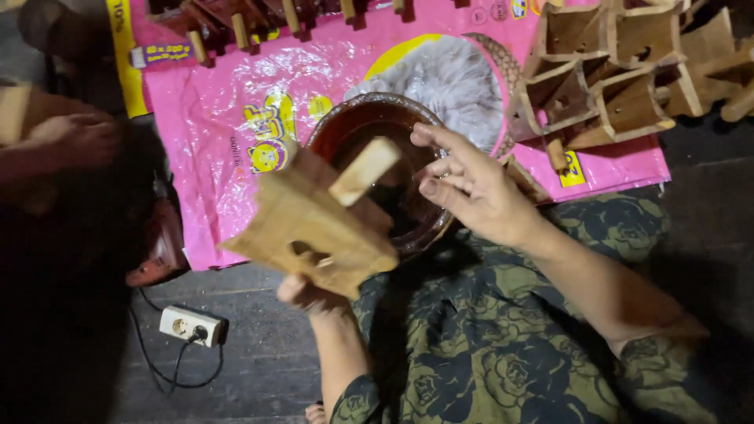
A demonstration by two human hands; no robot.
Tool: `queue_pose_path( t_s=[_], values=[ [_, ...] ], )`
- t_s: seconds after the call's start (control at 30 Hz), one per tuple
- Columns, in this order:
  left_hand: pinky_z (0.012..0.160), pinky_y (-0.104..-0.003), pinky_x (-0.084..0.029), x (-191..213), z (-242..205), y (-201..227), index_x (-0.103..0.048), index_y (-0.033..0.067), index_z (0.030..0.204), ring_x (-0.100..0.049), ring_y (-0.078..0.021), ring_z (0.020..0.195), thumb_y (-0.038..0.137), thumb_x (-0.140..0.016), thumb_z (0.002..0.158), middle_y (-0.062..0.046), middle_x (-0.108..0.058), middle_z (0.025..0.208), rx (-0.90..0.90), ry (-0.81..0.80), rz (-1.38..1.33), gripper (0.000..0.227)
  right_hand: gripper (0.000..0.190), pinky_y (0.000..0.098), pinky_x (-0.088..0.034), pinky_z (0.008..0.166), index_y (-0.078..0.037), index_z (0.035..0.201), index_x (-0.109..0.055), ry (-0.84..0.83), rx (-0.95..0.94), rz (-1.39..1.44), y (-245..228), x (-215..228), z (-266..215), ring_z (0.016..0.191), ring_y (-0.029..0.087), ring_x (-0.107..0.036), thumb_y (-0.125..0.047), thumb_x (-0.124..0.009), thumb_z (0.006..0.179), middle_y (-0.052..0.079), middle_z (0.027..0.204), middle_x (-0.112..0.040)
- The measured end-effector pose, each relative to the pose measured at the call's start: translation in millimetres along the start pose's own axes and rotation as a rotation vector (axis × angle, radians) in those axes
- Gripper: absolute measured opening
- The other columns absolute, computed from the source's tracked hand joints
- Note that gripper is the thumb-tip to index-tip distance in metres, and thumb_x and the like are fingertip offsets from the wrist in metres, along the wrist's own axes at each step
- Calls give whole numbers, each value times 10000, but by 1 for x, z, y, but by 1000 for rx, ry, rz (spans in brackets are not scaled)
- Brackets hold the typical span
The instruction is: Staining small wooden birdhouse-like objects by dipping them into a bowl of dark wood stain.
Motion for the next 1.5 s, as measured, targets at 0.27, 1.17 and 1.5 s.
queue_pose_path(
  t_s=[0.27,1.17,1.5],
  values=[
    [807,-455,-586,21,-1,-75,-440,52,1472,-706,-309,918,97,-714,653,-217,-659,1163,119,-46,-1,864,532,352,-674,755,122,1383,-499,115,-60,231,12,28,12,839,184,-710,105,-701,892,169,1032,-641],
    [1223,-605,-82,-38,-8,-26,-236,-24,1564,-260,-438,1500,611,-500,1003,-291,-279,1599,-655,157,1488,888,271,331,-612,648,15,1086,-766,217,116,-610,85,-9,13,755,318,-718,5,-872,837,186,925,-709],
    [1147,-723,-77,-15,-19,-41,-271,-19,1552,-236,-487,1509,620,-542,984,-294,-274,1617,-591,201,1585,897,313,351,-628,618,76,1038,-717,115,20,-665,120,-20,15,743,372,-721,1,-888,787,255,919,-675]
  ],
)
Point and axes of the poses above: each hand's wrist, its own z-axis towards the middle knuckle, its own x-axis out of the back of the hand, y = z × x, the point moved 9 cm from there along z, towards the middle knuckle
